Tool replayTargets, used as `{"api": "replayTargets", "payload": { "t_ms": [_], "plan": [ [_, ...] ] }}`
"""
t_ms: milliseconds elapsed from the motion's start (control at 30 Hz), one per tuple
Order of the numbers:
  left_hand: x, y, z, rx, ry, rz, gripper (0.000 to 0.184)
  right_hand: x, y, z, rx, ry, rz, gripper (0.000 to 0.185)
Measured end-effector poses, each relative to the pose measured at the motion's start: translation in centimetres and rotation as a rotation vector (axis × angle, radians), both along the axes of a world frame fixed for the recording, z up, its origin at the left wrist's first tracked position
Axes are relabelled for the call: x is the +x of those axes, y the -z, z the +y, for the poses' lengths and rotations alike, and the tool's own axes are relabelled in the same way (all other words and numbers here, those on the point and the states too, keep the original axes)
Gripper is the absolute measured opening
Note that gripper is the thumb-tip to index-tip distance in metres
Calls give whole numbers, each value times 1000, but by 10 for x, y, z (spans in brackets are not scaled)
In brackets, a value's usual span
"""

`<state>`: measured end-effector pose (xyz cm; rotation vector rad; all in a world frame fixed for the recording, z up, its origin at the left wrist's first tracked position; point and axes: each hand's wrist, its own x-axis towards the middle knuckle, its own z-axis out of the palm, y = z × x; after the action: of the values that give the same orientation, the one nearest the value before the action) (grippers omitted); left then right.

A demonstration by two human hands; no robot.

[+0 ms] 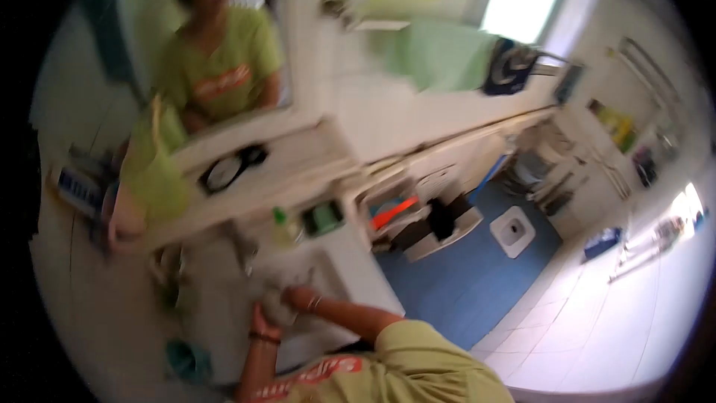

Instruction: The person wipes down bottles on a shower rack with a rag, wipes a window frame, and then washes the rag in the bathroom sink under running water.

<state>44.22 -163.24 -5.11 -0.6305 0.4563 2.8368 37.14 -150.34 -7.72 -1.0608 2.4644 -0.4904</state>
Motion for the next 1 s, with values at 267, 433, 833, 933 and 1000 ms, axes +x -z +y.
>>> {"api": "replayTargets", "payload": {
  "t_ms": [267, 433, 833, 933, 1000],
  "plan": [
    [31, 9, -23, -41, -134, -476, 73, -32, 17, 23, 145, 347, -41, 41],
    [20, -6, -17, -57, -126, -665, 64, 19, 29, -28, 148, 374, -31, 51],
    [25, 63, -41, -771, -140, 166, 30, 66, -85, -76, -494, -139, -320, 43],
    [14, 54, -38, -1728, 466, 95, 28, 52, -68, -76, -351, -8, -236, 40],
    [11, 47, -35, -2320, 941, 22, 27, 40, -56, -77, -266, 65, -178, 38]
  ]
}}
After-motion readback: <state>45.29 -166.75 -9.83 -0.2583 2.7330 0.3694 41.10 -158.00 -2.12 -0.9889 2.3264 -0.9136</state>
